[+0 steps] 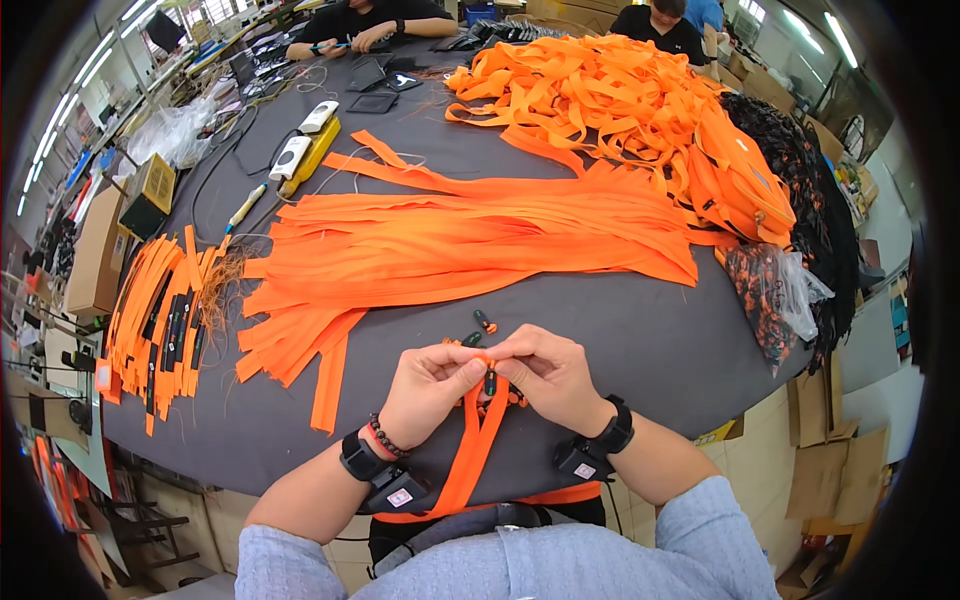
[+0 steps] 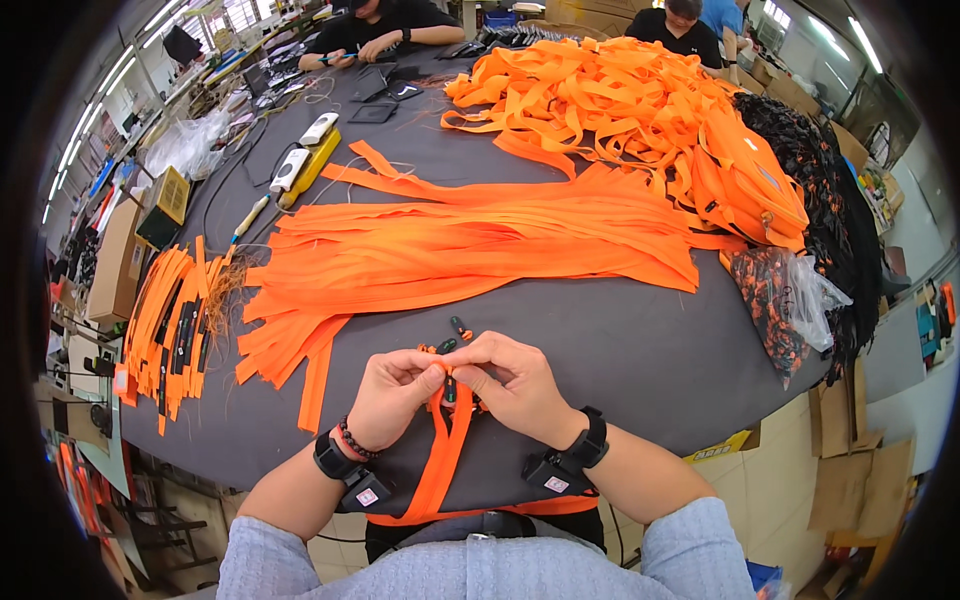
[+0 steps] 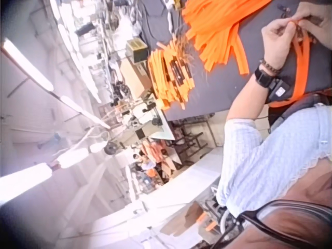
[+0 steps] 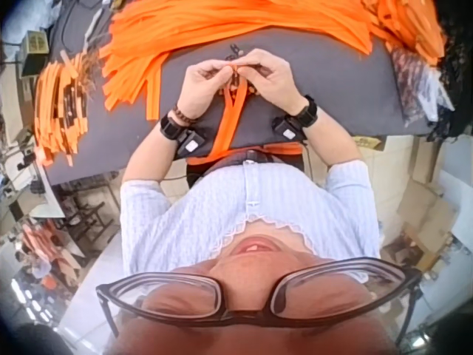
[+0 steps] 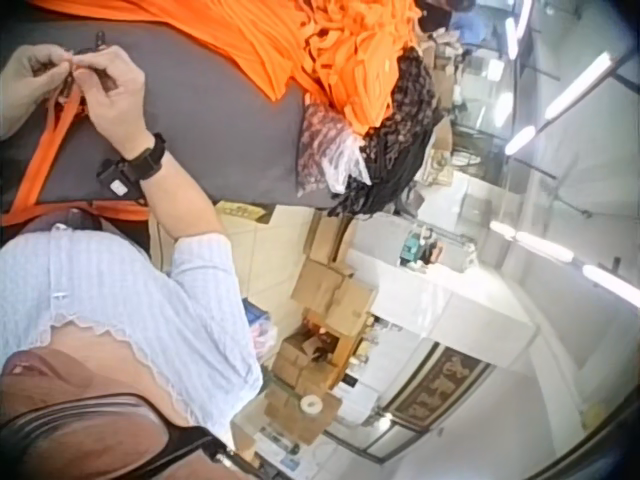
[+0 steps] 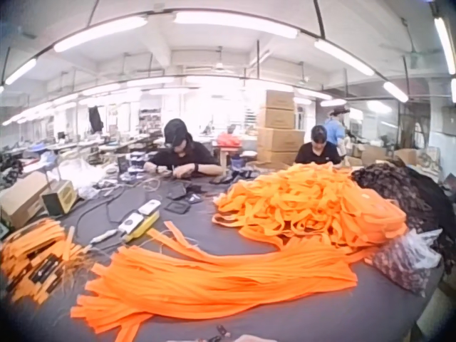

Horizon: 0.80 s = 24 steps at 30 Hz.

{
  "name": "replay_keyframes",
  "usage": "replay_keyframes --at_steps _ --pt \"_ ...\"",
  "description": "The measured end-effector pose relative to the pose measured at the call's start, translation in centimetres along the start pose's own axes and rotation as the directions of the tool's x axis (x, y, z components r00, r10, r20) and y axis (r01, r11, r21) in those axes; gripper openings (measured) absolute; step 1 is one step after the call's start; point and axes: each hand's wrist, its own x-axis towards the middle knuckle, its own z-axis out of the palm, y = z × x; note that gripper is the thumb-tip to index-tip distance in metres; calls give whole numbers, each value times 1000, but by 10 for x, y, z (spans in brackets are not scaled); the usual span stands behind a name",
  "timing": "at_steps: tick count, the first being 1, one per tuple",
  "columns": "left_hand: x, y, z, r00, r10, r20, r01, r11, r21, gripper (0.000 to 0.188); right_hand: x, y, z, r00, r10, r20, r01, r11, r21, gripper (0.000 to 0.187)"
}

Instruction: The recorder is attaching plastic breakaway clips and components to orange fabric straps at a workshop table.

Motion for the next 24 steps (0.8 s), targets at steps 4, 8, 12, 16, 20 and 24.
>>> replay_keyframes --at_steps 4,8,12,16,20,24 --pt "-2 -10 1 996 59 -69 -52 994 99 16 -3 4 2 999 -40 -22 37 994 -102 14" --pt "2 -8 -3 998 -6 -61 9 999 48 16 -1 6 5 998 3 -55 -2 1000 24 12" --pt "2 -3 -2 995 -2 -99 6 999 42 15 6 -11 3 978 198 -58 -178 951 253 15" --pt "3 -3 0 994 58 -93 -47 992 115 14 3 -1 -6 982 190 -4 -185 959 215 14" --pt "3 1 4 993 75 -87 -62 988 143 13 2 2 -7 991 134 14 -135 983 123 12" --pt "2 1 4 991 91 -100 -69 975 209 14 0 0 -6 996 92 8 -91 995 -32 8"
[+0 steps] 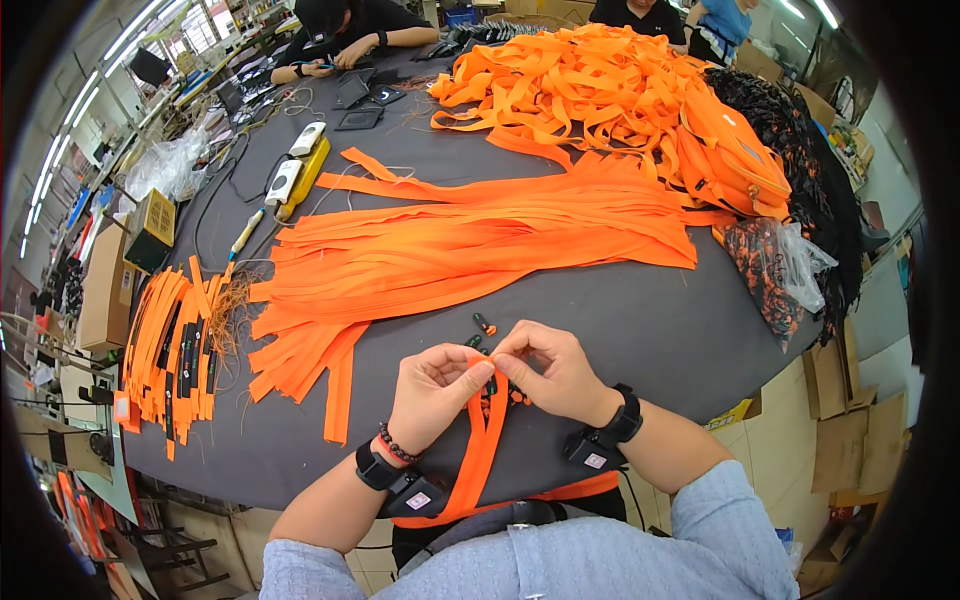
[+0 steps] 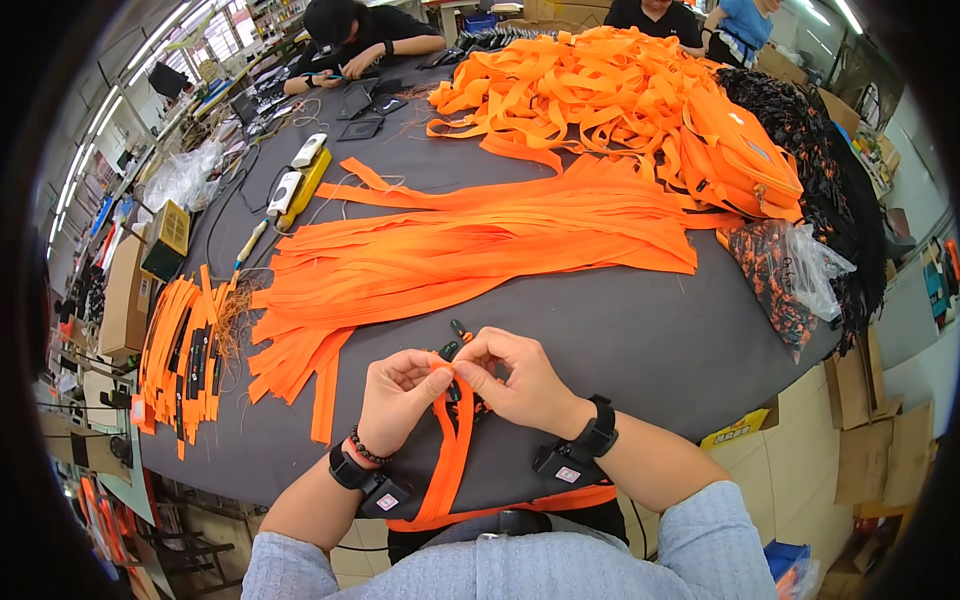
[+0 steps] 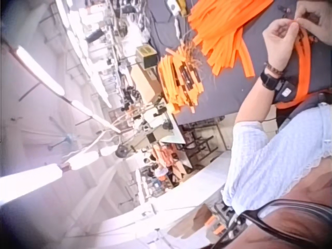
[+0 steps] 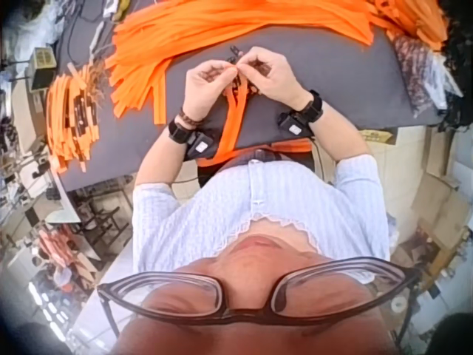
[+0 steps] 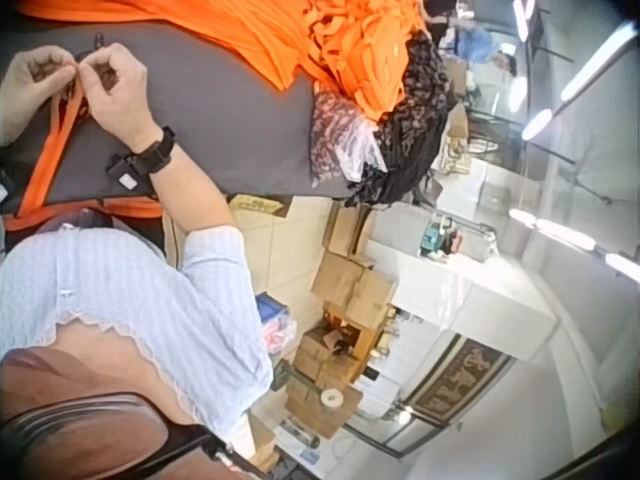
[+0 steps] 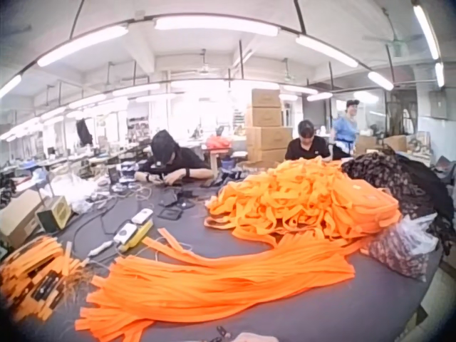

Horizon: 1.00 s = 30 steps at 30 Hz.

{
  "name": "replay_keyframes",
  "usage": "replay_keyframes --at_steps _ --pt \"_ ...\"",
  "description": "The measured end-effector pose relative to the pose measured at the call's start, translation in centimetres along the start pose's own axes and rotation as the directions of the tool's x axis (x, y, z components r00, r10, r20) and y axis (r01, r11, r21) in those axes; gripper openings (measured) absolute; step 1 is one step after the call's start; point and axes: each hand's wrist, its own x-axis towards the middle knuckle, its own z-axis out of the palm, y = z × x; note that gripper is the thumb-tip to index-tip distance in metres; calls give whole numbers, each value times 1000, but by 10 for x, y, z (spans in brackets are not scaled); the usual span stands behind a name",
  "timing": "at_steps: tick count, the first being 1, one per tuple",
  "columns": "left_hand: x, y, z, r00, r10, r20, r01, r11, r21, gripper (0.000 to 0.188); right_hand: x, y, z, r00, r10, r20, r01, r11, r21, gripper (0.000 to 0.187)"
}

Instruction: The recorder is attaching plastic breakaway clips and components to orange fabric straps at a workshop table.

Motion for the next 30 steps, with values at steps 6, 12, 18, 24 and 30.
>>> replay_keyframes --at_steps 6,12,18,24,30 --pt "2 8 1 991 -134 17 131 985 111 15 -2 0 7 972 233 -38 -219 950 221 10" --pt "-6 3 5 869 -414 272 338 897 286 18 17 1 -31 890 341 -301 -64 749 660 12" --pt "-6 11 1 639 -573 514 469 819 331 15 20 -7 -73 838 276 -470 140 725 675 12" --pt "-9 7 1 610 -566 554 484 820 305 15 20 -8 -69 862 251 -441 137 722 678 10" --pt "-9 26 8 756 -495 429 327 853 407 21 15 -9 -70 972 227 -68 -60 512 857 15"
